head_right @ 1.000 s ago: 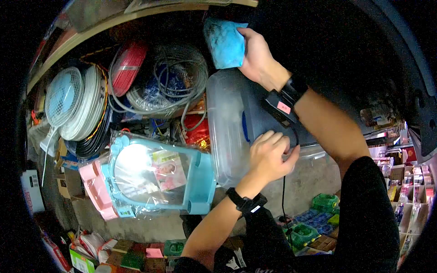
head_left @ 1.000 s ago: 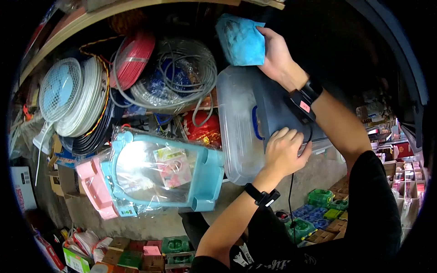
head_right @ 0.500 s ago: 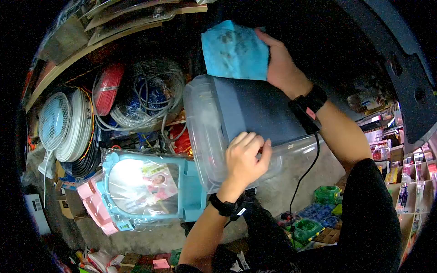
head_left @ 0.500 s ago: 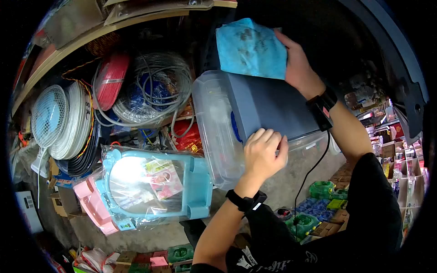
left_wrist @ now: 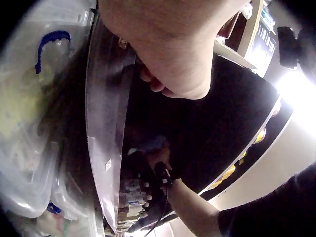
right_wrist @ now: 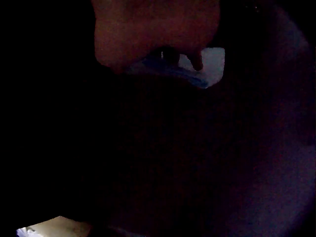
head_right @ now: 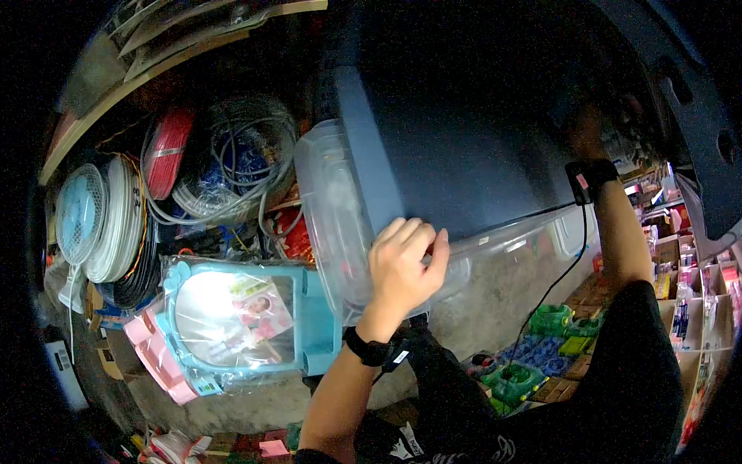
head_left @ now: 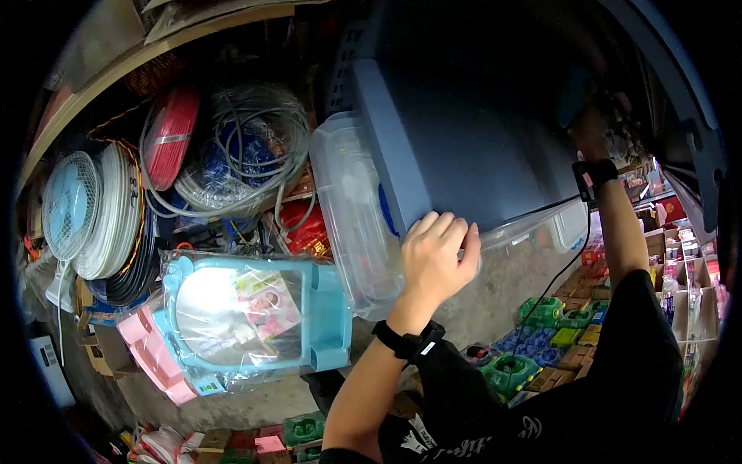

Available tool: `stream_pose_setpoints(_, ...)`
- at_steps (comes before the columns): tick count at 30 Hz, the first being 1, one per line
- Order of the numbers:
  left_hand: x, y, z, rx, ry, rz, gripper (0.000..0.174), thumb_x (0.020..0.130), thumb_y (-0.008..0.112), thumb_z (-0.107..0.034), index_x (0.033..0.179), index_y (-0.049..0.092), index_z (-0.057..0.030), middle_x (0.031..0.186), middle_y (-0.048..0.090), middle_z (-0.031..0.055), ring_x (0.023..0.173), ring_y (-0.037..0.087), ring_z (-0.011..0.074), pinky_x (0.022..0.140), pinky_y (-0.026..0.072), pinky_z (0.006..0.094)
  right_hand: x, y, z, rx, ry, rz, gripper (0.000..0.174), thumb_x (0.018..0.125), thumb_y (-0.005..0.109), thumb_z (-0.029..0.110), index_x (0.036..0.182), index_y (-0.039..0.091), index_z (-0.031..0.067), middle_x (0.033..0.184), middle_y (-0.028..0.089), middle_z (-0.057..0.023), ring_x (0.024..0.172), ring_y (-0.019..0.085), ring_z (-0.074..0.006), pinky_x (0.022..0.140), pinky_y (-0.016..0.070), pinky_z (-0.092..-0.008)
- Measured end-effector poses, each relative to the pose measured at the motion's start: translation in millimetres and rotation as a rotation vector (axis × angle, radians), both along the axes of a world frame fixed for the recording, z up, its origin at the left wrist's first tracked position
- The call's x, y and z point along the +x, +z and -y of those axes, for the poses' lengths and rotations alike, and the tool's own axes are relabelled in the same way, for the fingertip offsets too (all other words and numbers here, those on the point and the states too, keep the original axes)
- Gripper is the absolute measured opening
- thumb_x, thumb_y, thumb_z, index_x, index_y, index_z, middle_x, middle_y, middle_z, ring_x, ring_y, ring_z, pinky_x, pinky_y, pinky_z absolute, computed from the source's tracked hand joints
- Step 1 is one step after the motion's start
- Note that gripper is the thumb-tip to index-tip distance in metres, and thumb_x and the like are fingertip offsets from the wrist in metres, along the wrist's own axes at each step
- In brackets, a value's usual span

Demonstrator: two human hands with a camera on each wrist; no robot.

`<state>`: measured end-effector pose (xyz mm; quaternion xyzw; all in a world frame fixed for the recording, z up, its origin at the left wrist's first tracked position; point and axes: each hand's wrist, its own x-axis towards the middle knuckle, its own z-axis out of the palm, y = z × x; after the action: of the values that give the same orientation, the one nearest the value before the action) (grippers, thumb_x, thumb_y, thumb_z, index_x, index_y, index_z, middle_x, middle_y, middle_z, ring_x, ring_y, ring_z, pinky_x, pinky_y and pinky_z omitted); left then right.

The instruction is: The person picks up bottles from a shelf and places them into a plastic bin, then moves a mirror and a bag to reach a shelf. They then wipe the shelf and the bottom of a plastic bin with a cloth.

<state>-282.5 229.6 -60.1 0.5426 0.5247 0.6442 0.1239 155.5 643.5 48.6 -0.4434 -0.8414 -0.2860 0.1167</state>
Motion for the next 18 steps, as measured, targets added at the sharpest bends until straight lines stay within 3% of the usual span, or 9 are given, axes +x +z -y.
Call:
stream_pose_setpoints(2,0.5,0.1,-0.4,-0.009,-0.001,-0.008,0.02,0.079,0.07,-0.007,0.064,0.057,-0.005,0.063,0.053,0.0069,0.059,0.053,0.0259,0.054,0.0423,0.0372,3.8,-14.0,-2.2,-0.152,-0.082,-0.032,0.057,0.096,0.057,0.027,0.147,0.044,0.0033,0.15,0.046,-0.0172,0.138,0.044,-0.0298,0.114,0.0334,-0.0361)
stream_pose_setpoints(5,0.3,1.1,-0.5,-0.011,-0.005,-0.007,0.021,0.079,0.071,-0.007,0.064,0.056,-0.0047,0.062,0.052,0.0067,0.059,0.052,0.0257,0.054,0.0416,0.037,-97.7,-37.0,71.0,-0.655,-0.26,-0.286,0.064,0.099,0.053,0.042,0.148,0.042,0.0021,0.151,0.045,-0.0177,0.139,0.043,-0.0293,0.115,0.0324,-0.0365)
stream_pose_setpoints(7,0.5,0.6,-0.3,-0.006,-0.007,-0.008,0.021,0.079,0.071,-0.007,0.064,0.055,-0.0045,0.062,0.052,0.0067,0.058,0.051,0.0256,0.053,0.0412,0.0369,-126.5,-51.8,85.2,-0.938,-0.407,-0.518,0.073,0.099,0.051,0.053,0.15,0.039,0.002,0.153,0.043,-0.0179,0.141,0.041,-0.0291,0.116,0.0307,-0.036)
stream_pose_setpoints(10,0.2,-0.1,-0.4,-0.008,-0.015,-0.01,0.022,0.078,0.071,-0.006,0.064,0.055,-0.0044,0.062,0.051,0.0067,0.058,0.051,0.0254,0.053,0.0406,0.0366,-137.2,-64.6,90.4,-0.847,-0.341,-0.624,0.084,0.096,0.054,0.059,0.151,0.036,-0.0005,0.156,0.037,-0.02,0.143,0.037,-0.0333,0.117,0.0301,-0.0418)
stream_pose_setpoints(16,-0.1,1.6,-0.7,-0.005,-0.02,-0.008,0.021,0.078,0.07,-0.004,0.064,0.054,-0.0041,0.062,0.051,0.007,0.058,0.05,0.0258,0.053,0.0394,0.0366,-173.9,-72.8,102.1,-0.734,-0.347,-0.208,0.09,0.097,0.046,0.064,0.153,0.029,-0.0041,0.159,0.029,-0.0228,0.145,0.033,-0.0359,0.12,0.025,-0.0422)
stream_pose_setpoints(18,0.7,1.6,0.7,-0.013,-0.027,-0.015,0.021,0.079,0.069,-0.004,0.064,0.054,-0.004,0.062,0.051,0.0071,0.058,0.05,0.0259,0.053,0.0392,0.0367,-161.4,-77.2,88.8,-0.827,-0.37,-0.341,0.089,0.098,0.043,0.065,0.152,0.029,-0.0045,0.159,0.029,-0.0232,0.145,0.034,-0.0362,0.12,0.0247,-0.0422)
